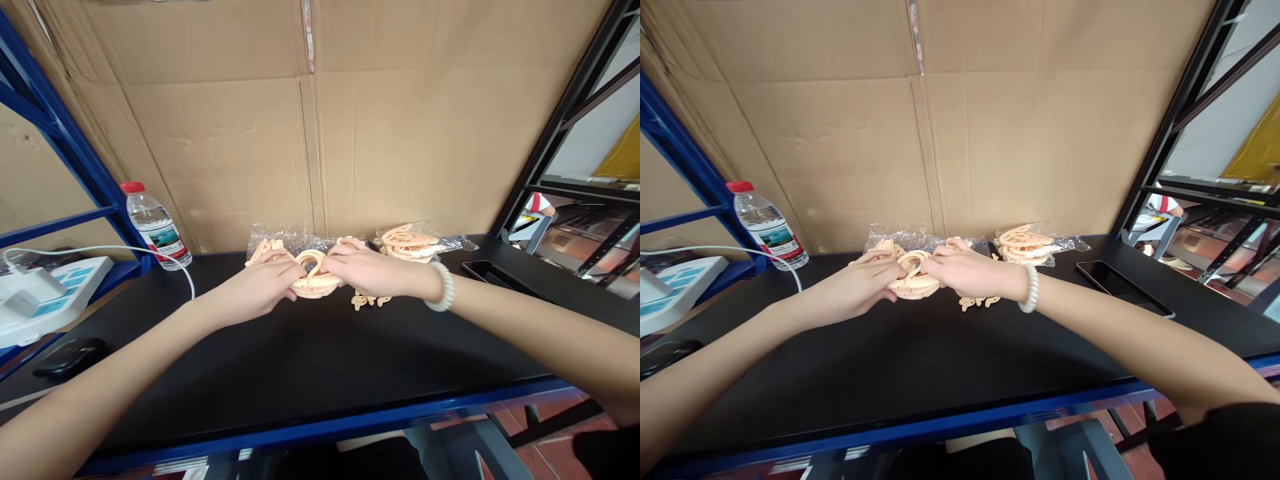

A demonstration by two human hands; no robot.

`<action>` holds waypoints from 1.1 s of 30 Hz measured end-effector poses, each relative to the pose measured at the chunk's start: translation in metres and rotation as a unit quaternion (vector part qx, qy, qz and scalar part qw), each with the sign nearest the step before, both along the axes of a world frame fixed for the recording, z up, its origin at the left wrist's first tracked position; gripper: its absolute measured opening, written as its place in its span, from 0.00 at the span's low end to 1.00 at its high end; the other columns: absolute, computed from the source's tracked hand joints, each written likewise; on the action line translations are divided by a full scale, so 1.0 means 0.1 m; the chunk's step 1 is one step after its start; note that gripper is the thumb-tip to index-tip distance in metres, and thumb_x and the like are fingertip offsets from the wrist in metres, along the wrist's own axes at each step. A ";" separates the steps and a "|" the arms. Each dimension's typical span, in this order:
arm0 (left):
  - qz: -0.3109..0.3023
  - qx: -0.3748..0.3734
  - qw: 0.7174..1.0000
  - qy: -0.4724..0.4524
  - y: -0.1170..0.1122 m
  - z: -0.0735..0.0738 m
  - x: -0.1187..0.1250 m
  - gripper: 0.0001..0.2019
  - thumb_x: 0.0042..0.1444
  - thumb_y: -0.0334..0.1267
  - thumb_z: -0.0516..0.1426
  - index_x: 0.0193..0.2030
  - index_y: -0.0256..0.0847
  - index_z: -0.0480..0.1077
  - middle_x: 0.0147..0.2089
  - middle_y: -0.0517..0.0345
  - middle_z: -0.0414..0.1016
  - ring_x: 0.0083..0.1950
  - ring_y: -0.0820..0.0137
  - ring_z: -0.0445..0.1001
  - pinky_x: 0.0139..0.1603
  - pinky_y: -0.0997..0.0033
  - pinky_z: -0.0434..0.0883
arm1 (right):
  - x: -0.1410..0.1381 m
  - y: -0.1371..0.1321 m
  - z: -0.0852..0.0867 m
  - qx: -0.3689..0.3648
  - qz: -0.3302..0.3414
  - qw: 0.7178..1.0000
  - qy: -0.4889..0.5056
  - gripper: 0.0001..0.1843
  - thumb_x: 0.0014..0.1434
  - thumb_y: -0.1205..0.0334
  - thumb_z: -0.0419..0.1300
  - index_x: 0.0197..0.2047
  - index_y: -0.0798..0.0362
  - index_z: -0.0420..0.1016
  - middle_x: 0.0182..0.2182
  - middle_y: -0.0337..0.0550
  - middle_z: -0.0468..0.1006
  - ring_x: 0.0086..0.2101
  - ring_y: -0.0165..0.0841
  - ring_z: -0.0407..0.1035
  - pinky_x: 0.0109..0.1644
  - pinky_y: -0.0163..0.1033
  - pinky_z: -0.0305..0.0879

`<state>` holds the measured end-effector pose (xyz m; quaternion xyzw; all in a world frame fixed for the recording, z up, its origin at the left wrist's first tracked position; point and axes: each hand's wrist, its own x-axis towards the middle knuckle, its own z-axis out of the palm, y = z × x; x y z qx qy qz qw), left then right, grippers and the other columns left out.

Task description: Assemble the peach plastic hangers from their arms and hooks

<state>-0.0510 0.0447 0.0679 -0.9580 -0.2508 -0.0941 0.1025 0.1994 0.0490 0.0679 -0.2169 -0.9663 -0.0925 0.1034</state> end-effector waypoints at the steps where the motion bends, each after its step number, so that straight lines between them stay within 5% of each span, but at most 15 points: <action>1: 0.015 -0.017 1.000 0.015 0.03 -0.01 -0.04 0.06 0.61 0.27 0.51 0.39 0.40 0.66 0.39 0.52 0.73 0.45 0.61 0.71 0.56 0.55 0.62 | -0.06 0.10 -0.05 -0.040 0.018 0.999 0.007 0.21 0.53 0.86 0.46 0.45 0.56 0.66 0.33 0.45 0.70 0.40 0.38 0.61 0.52 0.47 0.55; 9: 0.022 -0.071 0.997 0.021 -0.11 -0.37 -0.10 0.07 0.60 0.25 0.51 0.38 0.41 0.65 0.38 0.55 0.73 0.41 0.63 0.71 0.48 0.63 0.64 | -0.15 0.24 -0.53 -0.107 0.069 0.992 0.022 0.17 0.58 0.80 0.50 0.47 0.56 0.69 0.37 0.46 0.73 0.38 0.35 0.65 0.47 0.40 0.62; 21: -0.038 -0.100 0.994 -0.007 0.07 -0.49 0.50 0.04 0.61 0.30 0.53 0.41 0.40 0.67 0.44 0.50 0.72 0.45 0.60 0.69 0.49 0.61 0.63 | 0.54 0.10 -0.55 -0.178 0.025 0.980 0.082 0.18 0.59 0.80 0.52 0.49 0.57 0.73 0.42 0.48 0.75 0.43 0.35 0.68 0.50 0.41 0.66; 27: -0.032 -0.120 0.992 -0.026 0.14 -0.44 0.44 0.05 0.63 0.36 0.54 0.42 0.40 0.69 0.43 0.50 0.74 0.43 0.61 0.71 0.47 0.61 0.66 | 0.66 0.16 -0.51 -0.157 0.011 0.978 0.134 0.19 0.55 0.64 0.67 0.50 0.54 0.74 0.48 0.49 0.73 0.50 0.39 0.65 0.56 0.46 0.63; 33: -0.027 -0.150 0.984 -0.089 0.10 -0.39 0.31 0.12 0.60 0.40 0.59 0.49 0.41 0.69 0.47 0.51 0.74 0.47 0.62 0.72 0.48 0.64 0.70 | 0.71 0.11 -0.49 -0.147 -0.006 0.972 0.181 0.06 0.59 0.68 0.63 0.41 0.53 0.78 0.38 0.44 0.79 0.42 0.36 0.67 0.50 0.44 0.65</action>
